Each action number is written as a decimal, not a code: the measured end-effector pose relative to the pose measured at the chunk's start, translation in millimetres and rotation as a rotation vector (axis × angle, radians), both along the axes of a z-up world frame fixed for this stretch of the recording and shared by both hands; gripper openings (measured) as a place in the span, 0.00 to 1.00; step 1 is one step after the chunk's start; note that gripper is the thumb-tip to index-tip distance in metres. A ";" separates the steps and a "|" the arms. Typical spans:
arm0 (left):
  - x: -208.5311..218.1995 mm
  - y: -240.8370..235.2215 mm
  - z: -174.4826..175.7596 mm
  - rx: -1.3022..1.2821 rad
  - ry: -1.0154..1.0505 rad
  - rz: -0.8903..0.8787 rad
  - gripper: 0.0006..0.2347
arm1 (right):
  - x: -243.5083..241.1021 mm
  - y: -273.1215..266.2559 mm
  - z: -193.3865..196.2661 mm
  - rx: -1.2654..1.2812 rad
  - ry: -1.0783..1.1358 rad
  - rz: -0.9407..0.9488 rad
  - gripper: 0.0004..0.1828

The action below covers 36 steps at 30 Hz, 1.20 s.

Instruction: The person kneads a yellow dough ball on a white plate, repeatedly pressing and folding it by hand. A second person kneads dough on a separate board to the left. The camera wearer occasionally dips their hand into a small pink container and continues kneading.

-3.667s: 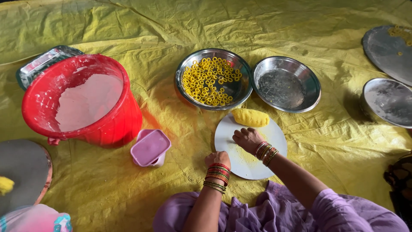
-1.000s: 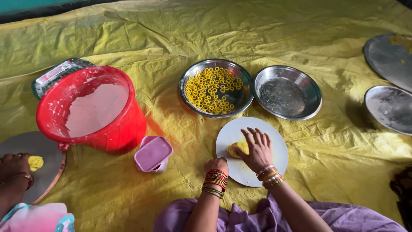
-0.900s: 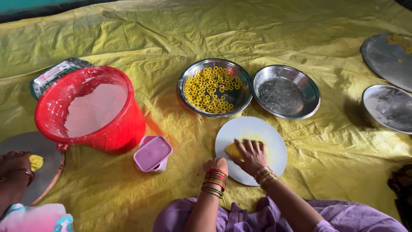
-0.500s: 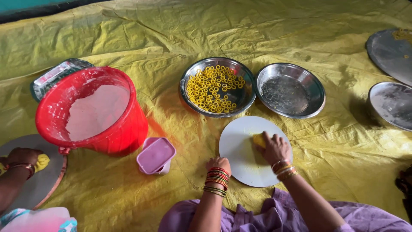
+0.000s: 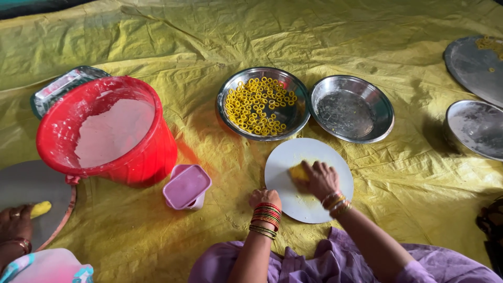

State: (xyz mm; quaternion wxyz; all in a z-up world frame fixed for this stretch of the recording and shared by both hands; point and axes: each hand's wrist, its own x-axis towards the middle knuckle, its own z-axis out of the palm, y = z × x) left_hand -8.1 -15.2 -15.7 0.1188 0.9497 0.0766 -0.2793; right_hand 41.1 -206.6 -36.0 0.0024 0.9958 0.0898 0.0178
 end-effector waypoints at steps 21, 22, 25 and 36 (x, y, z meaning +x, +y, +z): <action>3.2 4.3 -0.9 -0.035 0.059 -0.078 0.12 | -64.4 -15.2 -13.0 0.072 -0.147 0.238 0.43; 3.2 3.9 0.8 -0.030 0.068 -0.089 0.12 | -54.1 -23.6 -9.2 0.061 -0.254 0.191 0.42; 2.5 6.5 6.1 -0.019 0.077 -0.112 0.12 | -23.7 -51.9 7.3 0.036 -0.030 -0.204 0.38; 7.9 9.2 -2.5 -0.011 0.088 -0.201 0.11 | -68.6 2.4 -30.8 -0.147 -0.101 -0.157 0.41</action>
